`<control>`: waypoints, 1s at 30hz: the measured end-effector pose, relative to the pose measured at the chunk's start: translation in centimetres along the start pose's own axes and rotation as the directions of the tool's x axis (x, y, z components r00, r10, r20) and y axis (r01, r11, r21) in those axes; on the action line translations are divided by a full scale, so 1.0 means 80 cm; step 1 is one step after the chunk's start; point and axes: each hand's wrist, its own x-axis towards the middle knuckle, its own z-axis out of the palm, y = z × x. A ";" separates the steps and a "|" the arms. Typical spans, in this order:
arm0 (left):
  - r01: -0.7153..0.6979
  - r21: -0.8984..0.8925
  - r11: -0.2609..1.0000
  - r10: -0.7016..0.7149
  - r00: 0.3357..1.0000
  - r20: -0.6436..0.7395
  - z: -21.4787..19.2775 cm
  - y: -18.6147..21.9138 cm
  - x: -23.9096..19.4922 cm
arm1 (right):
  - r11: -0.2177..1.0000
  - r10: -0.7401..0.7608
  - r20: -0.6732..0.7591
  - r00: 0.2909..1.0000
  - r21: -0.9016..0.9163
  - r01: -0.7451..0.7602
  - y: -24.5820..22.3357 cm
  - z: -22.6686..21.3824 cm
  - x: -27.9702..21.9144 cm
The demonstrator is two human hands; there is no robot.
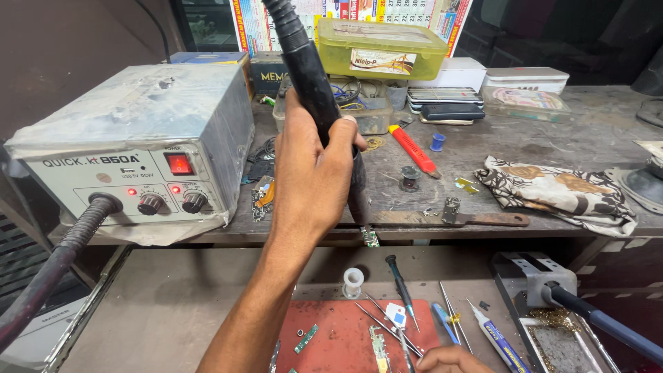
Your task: The person uses a soldering iron and tweezers to work on a small circuit board, then switches to a hot air rework station to heat the board while holding it with tweezers. The person handles the circuit board and tools throughout the clip.
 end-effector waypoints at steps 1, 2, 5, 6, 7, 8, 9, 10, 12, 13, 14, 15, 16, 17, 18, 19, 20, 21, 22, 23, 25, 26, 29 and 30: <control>0.009 -0.002 1.000 -0.009 1.000 0.006 0.001 0.000 0.000 | 1.000 -0.002 -0.009 1.000 0.012 0.002 0.001 0.001 0.000; 0.018 -0.005 1.000 -0.018 1.000 0.012 0.002 0.000 0.000 | 0.999 -0.019 -0.013 1.000 0.036 0.019 0.002 0.001 0.000; 0.036 0.010 0.999 -0.036 0.999 0.001 0.003 0.000 -0.001 | 0.993 -0.030 0.011 1.000 0.117 0.028 0.013 -0.004 0.000; 0.040 0.012 0.999 -0.040 0.999 -0.001 0.004 0.001 -0.001 | 0.986 -0.040 0.025 0.999 0.166 0.035 0.020 -0.007 0.001; 0.043 0.013 0.999 -0.043 0.999 -0.003 0.004 0.001 0.000 | 0.974 -0.062 0.046 0.997 0.220 0.050 0.027 -0.012 0.003; 0.047 0.015 0.999 -0.047 0.999 -0.004 0.004 0.001 0.001 | 0.961 -0.082 0.061 0.995 0.268 0.063 0.035 -0.017 0.005; 0.044 0.023 0.999 -0.044 0.999 -0.005 0.004 0.002 0.001 | 0.913 -0.154 0.092 0.984 0.393 0.106 0.043 -0.022 0.009; 0.041 0.031 0.999 -0.041 0.999 -0.006 0.003 0.002 0.000 | 0.853 -0.221 0.118 0.968 0.505 0.133 0.049 -0.027 0.013; 0.027 0.041 0.999 -0.027 1.000 -0.006 0.003 0.003 0.000 | 0.656 -0.384 0.169 0.908 0.742 0.140 0.057 -0.035 0.026; 0.018 0.042 0.999 -0.018 1.000 -0.006 0.004 0.003 -0.001 | 0.526 -0.479 0.191 0.857 0.844 0.106 0.056 -0.034 0.035; 0.008 0.043 0.999 -0.008 1.000 -0.006 0.004 0.004 -0.001 | 0.382 -0.593 0.233 0.771 0.924 0.014 0.049 -0.034 0.041; 0.019 0.050 0.999 -0.019 1.000 -0.002 0.004 0.005 0.000 | 0.348 -0.581 0.185 0.792 0.937 0.037 0.042 -0.030 0.036; 0.029 0.057 0.998 -0.029 1.000 0.003 0.004 0.005 0.000 | 0.314 -0.567 0.137 0.812 0.947 0.060 0.034 -0.025 0.025; 0.039 0.065 0.997 -0.039 0.999 0.008 0.003 0.006 0.001 | 0.280 -0.551 0.088 0.830 0.956 0.084 0.020 -0.017 0.016; 0.038 0.062 0.997 -0.039 0.999 0.008 0.004 0.007 0.001 | 0.335 -0.530 0.046 0.846 0.929 0.159 0.004 -0.011 0.012; 0.039 0.060 0.997 -0.039 0.999 0.009 0.004 0.007 0.002 | 0.391 -0.510 0.002 0.860 0.892 0.229 -0.010 -0.005 0.008; 0.039 0.057 0.998 -0.040 0.999 0.009 0.005 0.008 0.001 | 0.445 -0.493 -0.043 0.869 0.846 0.295 -0.022 0.000 0.005; 0.044 0.071 0.997 -0.045 0.999 0.012 0.004 0.008 0.001 | 0.397 -0.473 -0.082 0.877 0.869 0.296 -0.031 0.005 0.005; 0.048 0.085 0.995 -0.049 0.999 0.015 0.004 0.009 0.001 | 0.348 -0.450 -0.120 0.885 0.889 0.298 -0.039 0.009 0.006; 0.052 0.097 0.994 -0.054 0.998 0.017 0.004 0.009 0.000 | 0.300 -0.424 -0.156 0.892 0.905 0.301 -0.046 0.011 0.006; 0.056 0.098 0.994 -0.060 0.998 0.032 0.004 0.009 0.001 | 0.359 -0.390 -0.232 0.891 0.853 0.379 -0.057 0.013 0.004; 0.058 0.099 0.993 -0.062 0.997 0.039 0.004 0.008 0.001 | 0.388 -0.376 -0.269 0.887 0.823 0.415 -0.062 0.013 0.003; 0.067 0.110 0.992 -0.073 0.996 0.057 0.004 0.008 0.002 | 0.560 -0.363 -0.101 0.926 0.771 0.303 -0.085 -0.004 0.001; 0.067 0.110 0.992 -0.074 0.996 0.058 0.004 0.008 0.001 | 0.588 -0.336 -0.123 0.934 0.747 0.310 -0.091 -0.004 -0.001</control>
